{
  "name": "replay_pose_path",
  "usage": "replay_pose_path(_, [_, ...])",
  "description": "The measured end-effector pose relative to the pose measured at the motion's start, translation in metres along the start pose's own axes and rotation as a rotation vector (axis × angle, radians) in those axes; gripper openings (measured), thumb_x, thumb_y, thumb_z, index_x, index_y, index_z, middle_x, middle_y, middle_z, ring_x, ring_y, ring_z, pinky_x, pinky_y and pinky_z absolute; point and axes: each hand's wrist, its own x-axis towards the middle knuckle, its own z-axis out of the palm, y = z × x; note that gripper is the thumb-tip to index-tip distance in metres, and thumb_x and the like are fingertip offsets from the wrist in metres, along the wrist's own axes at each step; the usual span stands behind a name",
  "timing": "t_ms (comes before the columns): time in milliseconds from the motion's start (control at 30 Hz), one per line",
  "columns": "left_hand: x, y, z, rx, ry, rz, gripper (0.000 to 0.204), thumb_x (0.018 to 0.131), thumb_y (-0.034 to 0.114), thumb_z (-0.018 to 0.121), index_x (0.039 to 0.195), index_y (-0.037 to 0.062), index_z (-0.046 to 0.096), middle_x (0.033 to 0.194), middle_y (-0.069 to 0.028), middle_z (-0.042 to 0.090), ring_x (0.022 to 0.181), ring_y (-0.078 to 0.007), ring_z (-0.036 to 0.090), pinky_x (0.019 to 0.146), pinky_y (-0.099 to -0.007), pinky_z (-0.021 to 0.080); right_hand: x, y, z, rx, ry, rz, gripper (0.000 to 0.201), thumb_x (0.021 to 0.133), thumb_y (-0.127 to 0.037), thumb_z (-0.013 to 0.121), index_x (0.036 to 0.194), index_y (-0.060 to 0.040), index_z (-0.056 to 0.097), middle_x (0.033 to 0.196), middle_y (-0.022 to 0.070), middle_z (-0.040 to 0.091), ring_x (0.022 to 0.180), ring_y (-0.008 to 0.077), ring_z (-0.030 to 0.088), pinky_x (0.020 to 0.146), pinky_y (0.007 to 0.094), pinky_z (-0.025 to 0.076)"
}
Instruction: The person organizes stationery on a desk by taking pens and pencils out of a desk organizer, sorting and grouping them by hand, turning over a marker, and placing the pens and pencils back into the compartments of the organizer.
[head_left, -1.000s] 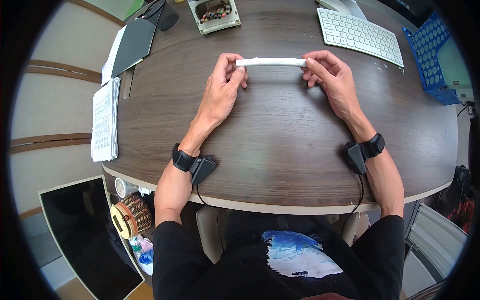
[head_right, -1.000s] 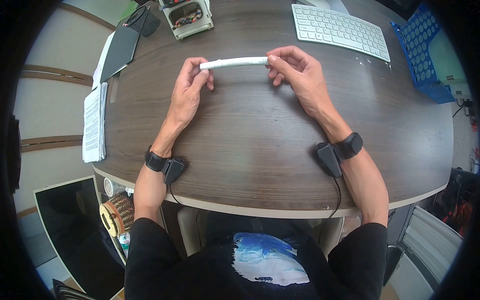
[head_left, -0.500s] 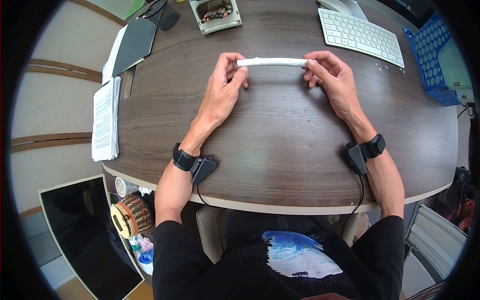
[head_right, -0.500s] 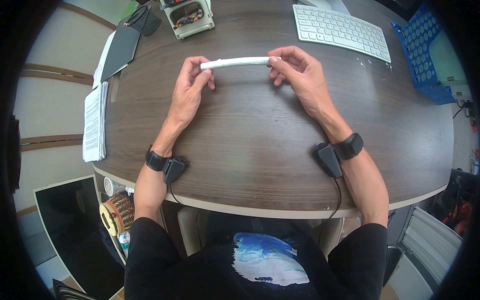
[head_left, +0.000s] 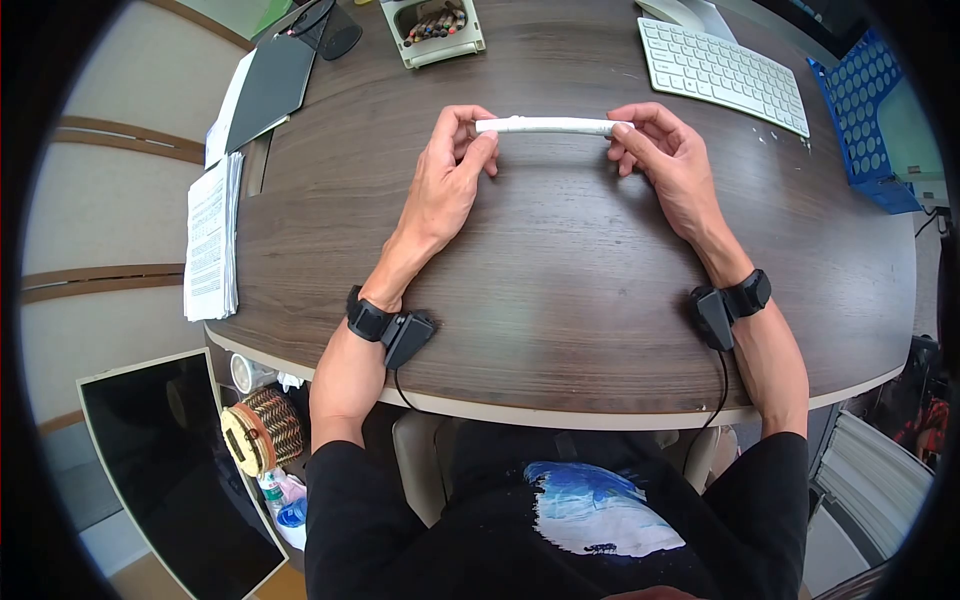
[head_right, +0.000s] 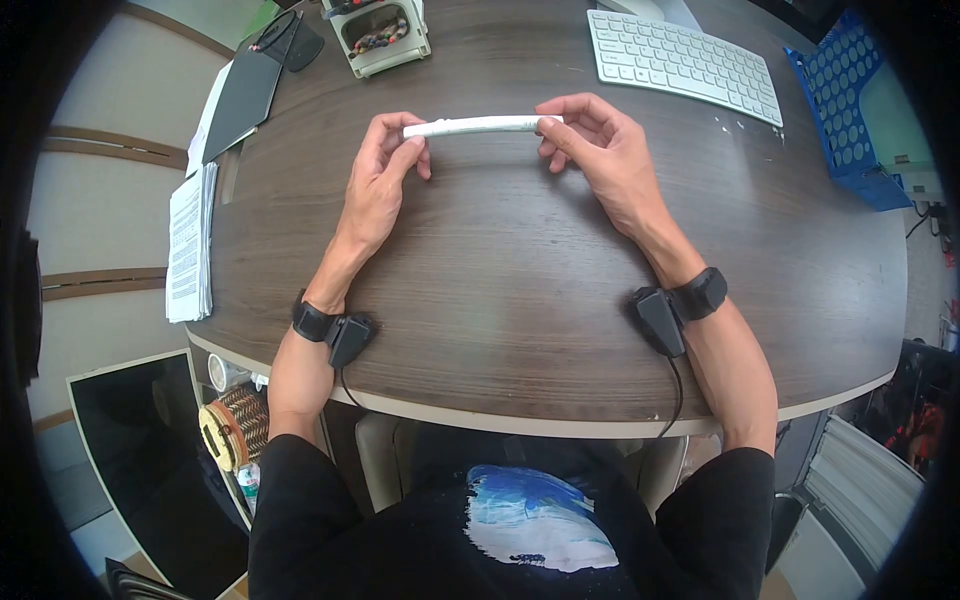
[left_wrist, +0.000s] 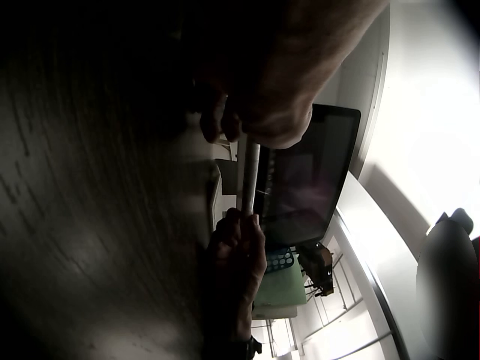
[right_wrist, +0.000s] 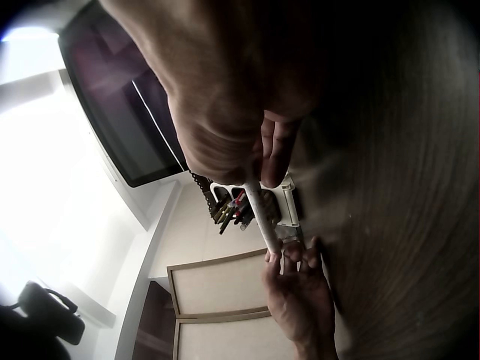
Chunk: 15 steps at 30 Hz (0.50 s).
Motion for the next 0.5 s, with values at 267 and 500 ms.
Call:
replay_pose_path(267, [-0.0005,0.0001,0.0011,0.017,0.022,0.0,0.019,0.113,0.014,0.059,0.129,0.004,0.057,0.104,-0.0012,0.062,0.09,-0.0099,0.061,0.086,-0.0285,0.049,-0.0002,0.0026,-0.0015,-0.037,-0.005,-0.001,0.03,0.103,-0.019,0.076,0.126,-0.0008,0.07,0.098,0.007,0.075,0.084,0.0104,0.066,0.08,0.0262,0.053])
replay_pose_path(500, [-0.0008,0.0001,0.0011,0.045,0.031,-0.011,0.021,0.112,0.013,0.061,0.13,0.0042,0.058,0.111,-0.0019,0.064,0.091,-0.0089,0.062,0.083,-0.0272,0.047,0.0002,0.003,-0.0008,-0.038,-0.009,-0.012,0.03,0.103,-0.019,0.076,0.126,-0.0009,0.07,0.097,0.0069,0.075,0.084,0.01,0.065,0.08,0.0263,0.053])
